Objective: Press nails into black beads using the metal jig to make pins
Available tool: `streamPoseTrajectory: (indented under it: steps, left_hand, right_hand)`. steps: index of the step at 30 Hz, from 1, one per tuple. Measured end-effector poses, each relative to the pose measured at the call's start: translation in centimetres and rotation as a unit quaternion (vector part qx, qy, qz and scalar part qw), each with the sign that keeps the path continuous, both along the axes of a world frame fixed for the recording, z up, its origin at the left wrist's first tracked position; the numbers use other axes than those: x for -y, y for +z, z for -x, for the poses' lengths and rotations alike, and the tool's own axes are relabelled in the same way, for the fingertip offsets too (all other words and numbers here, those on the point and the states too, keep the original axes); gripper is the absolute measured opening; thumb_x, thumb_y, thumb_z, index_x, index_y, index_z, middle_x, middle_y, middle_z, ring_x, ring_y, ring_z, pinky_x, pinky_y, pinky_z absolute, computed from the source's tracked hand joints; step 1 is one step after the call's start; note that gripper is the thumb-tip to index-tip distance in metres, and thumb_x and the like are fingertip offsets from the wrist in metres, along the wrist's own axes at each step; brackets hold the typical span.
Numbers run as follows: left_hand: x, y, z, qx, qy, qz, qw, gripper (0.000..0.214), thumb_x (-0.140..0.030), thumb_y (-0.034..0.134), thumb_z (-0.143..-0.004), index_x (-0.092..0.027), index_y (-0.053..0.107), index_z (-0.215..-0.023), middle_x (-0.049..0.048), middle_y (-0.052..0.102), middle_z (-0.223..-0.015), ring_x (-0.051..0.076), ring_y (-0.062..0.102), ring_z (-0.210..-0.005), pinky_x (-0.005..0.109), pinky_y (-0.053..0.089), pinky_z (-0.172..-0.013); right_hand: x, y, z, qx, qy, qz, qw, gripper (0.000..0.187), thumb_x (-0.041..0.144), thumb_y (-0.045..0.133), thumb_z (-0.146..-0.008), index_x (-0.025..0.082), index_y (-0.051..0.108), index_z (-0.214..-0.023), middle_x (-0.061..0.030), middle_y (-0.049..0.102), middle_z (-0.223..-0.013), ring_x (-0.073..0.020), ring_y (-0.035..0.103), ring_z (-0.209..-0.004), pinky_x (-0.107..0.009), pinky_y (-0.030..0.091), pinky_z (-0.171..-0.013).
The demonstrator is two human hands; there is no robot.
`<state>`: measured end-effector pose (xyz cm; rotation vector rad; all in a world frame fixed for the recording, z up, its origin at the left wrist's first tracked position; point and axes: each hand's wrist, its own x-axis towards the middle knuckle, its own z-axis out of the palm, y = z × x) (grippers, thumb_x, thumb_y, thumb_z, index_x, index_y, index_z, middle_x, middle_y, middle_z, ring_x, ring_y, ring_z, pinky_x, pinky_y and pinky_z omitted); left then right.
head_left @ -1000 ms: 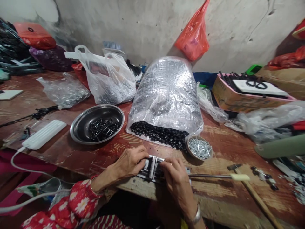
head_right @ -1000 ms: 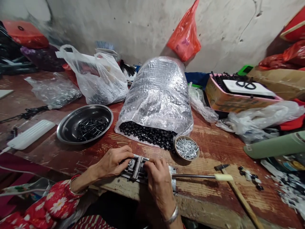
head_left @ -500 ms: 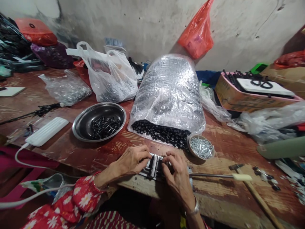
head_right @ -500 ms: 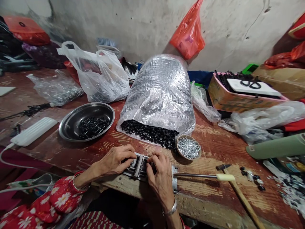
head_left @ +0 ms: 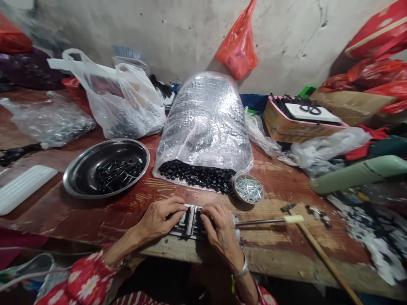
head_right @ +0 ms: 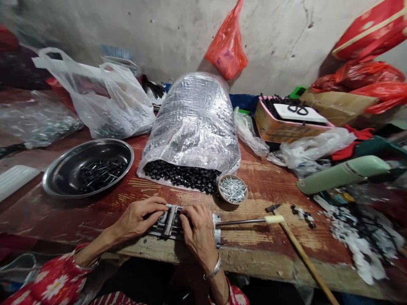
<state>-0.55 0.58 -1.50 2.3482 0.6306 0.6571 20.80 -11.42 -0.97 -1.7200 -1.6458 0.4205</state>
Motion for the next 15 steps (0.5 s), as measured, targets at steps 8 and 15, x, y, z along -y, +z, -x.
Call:
streamPoseTrajectory:
  steps: [8,15]
  left_hand:
    - [0.4,-2.4,1.0,0.02,0.026,-0.092,0.995,0.034,-0.034,0.062,-0.099,-0.025,0.067,-0.131,0.0096,0.065,-0.139,0.023,0.068,-0.122,0.034,0.058,-0.102]
    - [0.8,-2.7,0.7,0.025,0.041,-0.108,0.993,0.037,-0.041,0.064,-0.097,-0.024,0.068,-0.129,0.011,0.066,-0.135,0.025,0.07,-0.117,0.034,0.06,-0.097]
  right_hand:
    - [0.4,0.9,-4.8,0.015,-0.099,-0.114,0.988,0.015,0.025,0.053,-0.103,0.024,0.068,-0.107,-0.0066,0.069,-0.108,-0.0219,0.06,-0.103,-0.038,0.049,-0.092]
    - [-2.8,0.4,-12.5,0.267,-0.205,0.01,0.942,0.015,0.023,0.059,-0.097,0.023,0.073,-0.091,-0.0078,0.068,-0.094,-0.0246,0.049,-0.089,-0.037,0.037,-0.077]
